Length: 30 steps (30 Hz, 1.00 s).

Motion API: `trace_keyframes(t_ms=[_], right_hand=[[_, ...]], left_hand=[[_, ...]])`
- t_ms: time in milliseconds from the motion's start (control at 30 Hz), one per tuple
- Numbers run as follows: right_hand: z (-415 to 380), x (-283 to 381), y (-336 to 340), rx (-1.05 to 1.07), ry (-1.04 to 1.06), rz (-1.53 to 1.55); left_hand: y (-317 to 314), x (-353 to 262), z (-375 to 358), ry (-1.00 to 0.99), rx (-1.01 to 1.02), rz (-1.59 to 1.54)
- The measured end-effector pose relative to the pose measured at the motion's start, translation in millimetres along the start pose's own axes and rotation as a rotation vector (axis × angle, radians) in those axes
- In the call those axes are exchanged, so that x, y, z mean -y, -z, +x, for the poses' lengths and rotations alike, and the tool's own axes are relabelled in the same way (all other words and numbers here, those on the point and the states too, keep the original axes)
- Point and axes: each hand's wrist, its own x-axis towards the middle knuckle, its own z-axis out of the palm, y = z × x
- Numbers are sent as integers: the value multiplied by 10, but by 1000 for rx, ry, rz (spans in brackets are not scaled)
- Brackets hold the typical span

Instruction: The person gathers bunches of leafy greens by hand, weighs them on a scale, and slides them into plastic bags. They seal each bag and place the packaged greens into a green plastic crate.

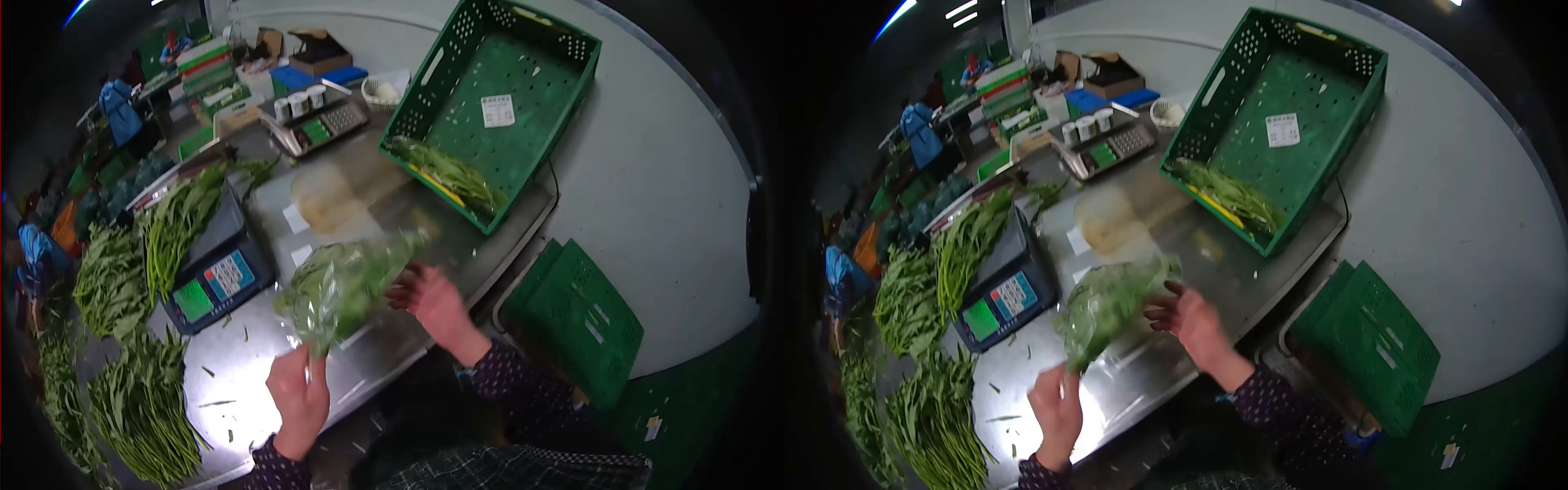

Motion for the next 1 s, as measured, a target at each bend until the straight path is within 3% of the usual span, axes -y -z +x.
trace_keyframes(t_ms=[33, 67, 100, 133, 200, 233, 300, 367, 400, 433, 500, 567, 700, 767, 833, 900, 967, 1000], right_hand=[[77, -193, -44, 12, 107, -199], [3, -365, -223, -8, 211, -850], [-31, -486, -497, -145, 208, -1059], [117, -630, -471, -168, 420, -1134], [474, -635, -368, -158, 558, -593], [606, -368, -330, -237, 475, -614], [929, 229, -381, -321, 582, -870], [1105, 1066, -524, -392, 678, -1274], [1343, 1371, -358, -352, 938, -1315], [1508, 1750, -303, -400, 1263, -1610], [1789, 2304, -136, -522, 1371, -1821], [2025, 2658, 196, -709, 1294, -2155], [2423, 2472, 1165, -850, 550, -2695], [2539, 2197, 1637, -531, 49, -2694], [2479, 1888, 1322, -627, 288, -2785], [2532, 1662, 1091, -395, 777, -2333], [2546, 1078, 957, -306, 39, -1771], [2560, 739, 863, -369, -288, -1437]], left_hand=[[33, -178, 355, 139, 74, -127], [-55, -323, 635, 205, 61, -368], [-154, -469, 814, 268, 57, -609], [-244, -607, 891, 237, 45, -600], [-423, -804, 967, 98, 25, -556], [-478, -791, 922, -15, 18, -517], [-581, -628, 875, -232, 21, -430], [-863, -61, 651, -253, 78, -150], [-1055, 327, 512, -278, 142, 16], [-1180, 634, 381, -281, 196, 129], [-1367, 1082, 205, -275, 294, 361], [-1510, 1228, 164, -140, 321, 365], [-1926, 1456, 83, 103, 285, 406], [-2026, 1426, 162, 138, 273, 432], [-2091, 1440, 310, 183, 251, 440], [-2138, 1426, 387, 252, 234, 421], [-2088, 1350, 497, 282, 270, 427], [-2091, 1372, 485, 308, 272, 437]])
